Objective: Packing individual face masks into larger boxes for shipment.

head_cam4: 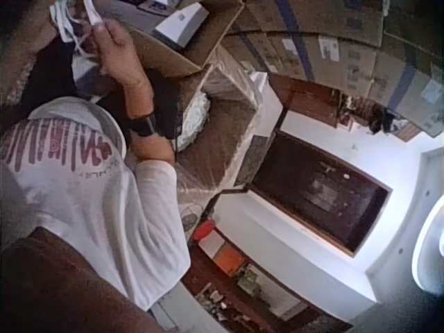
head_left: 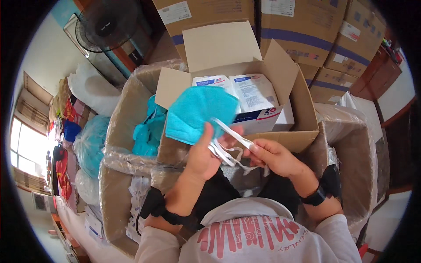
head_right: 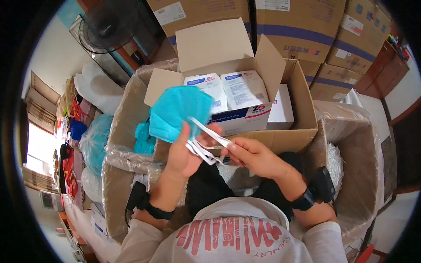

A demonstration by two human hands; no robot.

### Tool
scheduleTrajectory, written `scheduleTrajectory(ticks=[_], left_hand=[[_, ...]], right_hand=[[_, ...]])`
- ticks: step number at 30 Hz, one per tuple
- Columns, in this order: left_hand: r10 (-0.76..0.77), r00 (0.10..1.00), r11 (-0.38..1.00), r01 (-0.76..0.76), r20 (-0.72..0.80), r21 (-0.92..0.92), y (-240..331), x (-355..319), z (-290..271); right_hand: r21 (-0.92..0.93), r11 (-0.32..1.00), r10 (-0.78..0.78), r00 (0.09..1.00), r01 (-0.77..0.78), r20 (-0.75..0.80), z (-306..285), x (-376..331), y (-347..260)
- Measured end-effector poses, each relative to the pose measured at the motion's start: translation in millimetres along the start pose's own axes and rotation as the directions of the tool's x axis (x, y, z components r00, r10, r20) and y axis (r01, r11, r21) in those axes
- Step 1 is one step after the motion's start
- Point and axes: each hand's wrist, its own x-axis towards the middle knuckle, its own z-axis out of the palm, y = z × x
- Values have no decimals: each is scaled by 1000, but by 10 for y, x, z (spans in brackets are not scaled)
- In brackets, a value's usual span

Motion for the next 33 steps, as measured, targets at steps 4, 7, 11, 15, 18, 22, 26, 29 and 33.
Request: scheduleTrajectory(ticks=[4,7,11,15,18,22,26,29,33], left_hand=[[131,978,957,-168,-163,-237,219,-1,84],[74,980,907,11,183,-421,312,24,-93],[125,991,991,-122,-54,46,369,-81,14],[140,989,985,-134,-51,106,388,-116,1],[127,972,992,-129,-196,6,294,-93,29],[114,990,993,-111,-79,50,209,-127,27],[136,989,990,-137,-63,-18,254,-123,38],[152,970,955,-193,-188,-225,311,-69,3],[194,981,885,-168,16,-435,634,-84,-118]], right_hand=[[67,994,81,991,-88,111,-171,-108,5],[-36,995,91,995,-90,29,-155,-145,-101],[-101,994,45,997,-51,-55,-194,-74,-143],[-92,994,52,999,-53,-6,-233,5,-75],[-81,996,-57,991,47,-125,-125,138,28],[393,918,83,995,-54,-58,-64,227,117],[391,908,115,987,-152,116,-39,141,148],[248,947,172,973,-207,154,-5,96,89],[-256,943,258,955,-215,147,-35,-50,-118]])
